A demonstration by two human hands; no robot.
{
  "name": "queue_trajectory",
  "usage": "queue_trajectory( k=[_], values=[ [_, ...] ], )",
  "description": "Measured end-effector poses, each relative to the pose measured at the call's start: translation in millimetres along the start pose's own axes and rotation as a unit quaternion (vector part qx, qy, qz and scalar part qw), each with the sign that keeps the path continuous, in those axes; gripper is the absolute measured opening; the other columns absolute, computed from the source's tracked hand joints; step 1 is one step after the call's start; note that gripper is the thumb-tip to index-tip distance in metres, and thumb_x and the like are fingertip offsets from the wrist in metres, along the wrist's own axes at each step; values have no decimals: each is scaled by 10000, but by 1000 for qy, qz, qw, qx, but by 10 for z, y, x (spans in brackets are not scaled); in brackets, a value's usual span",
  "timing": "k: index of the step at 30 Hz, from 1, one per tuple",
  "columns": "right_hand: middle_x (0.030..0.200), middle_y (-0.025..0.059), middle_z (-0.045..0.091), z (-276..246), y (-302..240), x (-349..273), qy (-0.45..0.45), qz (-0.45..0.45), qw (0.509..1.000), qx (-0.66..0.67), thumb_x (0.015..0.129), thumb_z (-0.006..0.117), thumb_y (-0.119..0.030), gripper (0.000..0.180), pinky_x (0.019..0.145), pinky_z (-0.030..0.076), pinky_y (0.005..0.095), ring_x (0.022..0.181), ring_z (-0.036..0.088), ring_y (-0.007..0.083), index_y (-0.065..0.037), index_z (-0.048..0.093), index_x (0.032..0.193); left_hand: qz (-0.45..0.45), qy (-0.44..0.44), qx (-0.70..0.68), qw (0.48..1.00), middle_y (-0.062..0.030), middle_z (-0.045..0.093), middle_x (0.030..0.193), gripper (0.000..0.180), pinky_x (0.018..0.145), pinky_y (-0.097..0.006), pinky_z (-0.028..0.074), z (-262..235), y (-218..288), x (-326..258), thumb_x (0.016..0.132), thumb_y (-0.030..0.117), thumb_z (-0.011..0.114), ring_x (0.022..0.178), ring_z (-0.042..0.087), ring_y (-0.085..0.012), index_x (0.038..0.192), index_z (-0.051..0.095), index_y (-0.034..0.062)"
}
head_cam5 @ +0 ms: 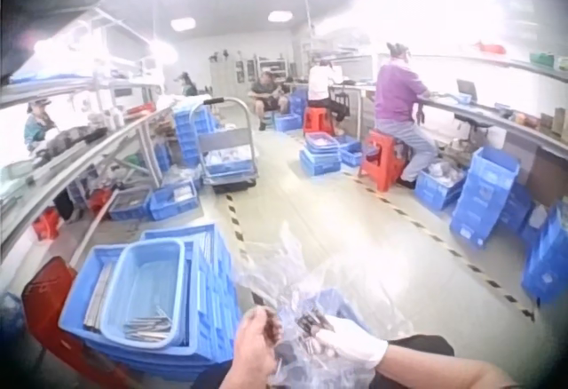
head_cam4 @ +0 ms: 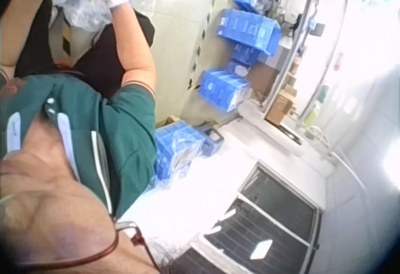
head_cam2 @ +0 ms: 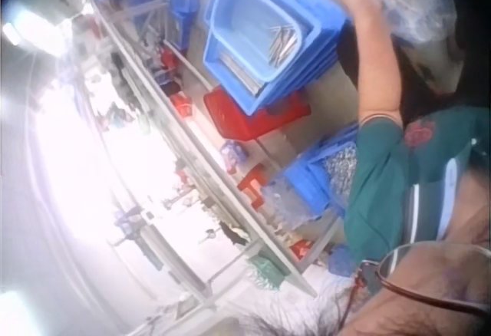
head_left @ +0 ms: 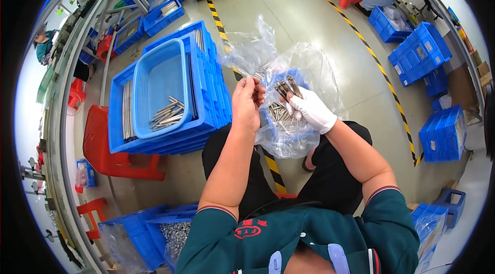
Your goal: The person sits on a low stool in a factory setting, handling small metal rods from a plastic bag. They pick up the rods, inspect them, and place them into a blue plastic bin. The person repeats this process, transferring the metal parts from the bag to the bin.
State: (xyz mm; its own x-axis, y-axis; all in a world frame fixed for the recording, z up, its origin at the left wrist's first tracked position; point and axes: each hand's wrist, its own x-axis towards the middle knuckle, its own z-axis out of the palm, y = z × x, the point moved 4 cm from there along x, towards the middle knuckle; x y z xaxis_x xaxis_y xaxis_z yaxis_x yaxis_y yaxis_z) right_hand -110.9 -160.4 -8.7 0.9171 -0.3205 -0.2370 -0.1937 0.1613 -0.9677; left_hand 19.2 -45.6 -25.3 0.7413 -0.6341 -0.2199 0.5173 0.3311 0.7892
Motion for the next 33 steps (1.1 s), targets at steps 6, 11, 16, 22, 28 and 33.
queue_trajectory(
  k=[6, 11, 16, 22, 28, 33],
  values=[
    [604, -33, 526, -80, -21, -41, 15, 9, 1000, 23, 935, 550, -318, 282, 469, 340, 191, 497, 425, 32, -42, 600, 920, -39, -48, 54, 997, -27, 537, 715, 213, 595, -253, 388, 70, -49, -74, 967, 272, 506, 624, 460, -114, 938, 539, 63],
    [628, -16, 537, -200, -117, -55, 42, 2, 998, 40, 880, 627, -262, 217, 485, 361, 210, 528, 453, 47, -55, 568, 855, -55, -79, 43, 994, -27, 528, 698, 211, 595, -265, 379, 181, -51, -126, 960, 253, 525, 623, 457, -117, 923, 553, 47],
    [664, -8, 542, -240, -133, -73, 29, -3, 999, 41, 852, 650, -215, 187, 498, 373, 221, 546, 466, 54, -48, 565, 853, -57, -112, 28, 992, -26, 531, 683, 197, 598, -267, 384, 193, -71, -124, 947, 227, 551, 623, 468, -118, 931, 580, 33],
    [737, 33, 582, -259, -131, -93, 63, -80, 994, -38, 859, 648, -212, 218, 599, 429, 274, 649, 525, 111, -21, 596, 949, -66, -129, 15, 989, -19, 554, 691, 180, 586, -243, 399, 235, -58, -168, 927, 202, 593, 604, 478, -97, 913, 603, 23],
    [798, 154, 598, -203, -219, -163, 101, -175, 961, -189, 869, 618, -227, 229, 706, 451, 365, 749, 577, 284, -26, 591, 977, -85, -148, 29, 985, -32, 543, 659, 184, 584, -286, 388, 214, -96, -194, 936, 205, 576, 597, 483, -124, 874, 585, 32],
    [827, 188, 604, -186, -261, -193, 114, -168, 939, -277, 874, 593, -270, 230, 676, 453, 398, 778, 589, 370, -45, 569, 914, -68, -145, 78, 984, -33, 567, 677, 173, 587, -273, 414, 185, -121, -177, 915, 187, 612, 601, 500, -113, 860, 591, 25]
  ],
)
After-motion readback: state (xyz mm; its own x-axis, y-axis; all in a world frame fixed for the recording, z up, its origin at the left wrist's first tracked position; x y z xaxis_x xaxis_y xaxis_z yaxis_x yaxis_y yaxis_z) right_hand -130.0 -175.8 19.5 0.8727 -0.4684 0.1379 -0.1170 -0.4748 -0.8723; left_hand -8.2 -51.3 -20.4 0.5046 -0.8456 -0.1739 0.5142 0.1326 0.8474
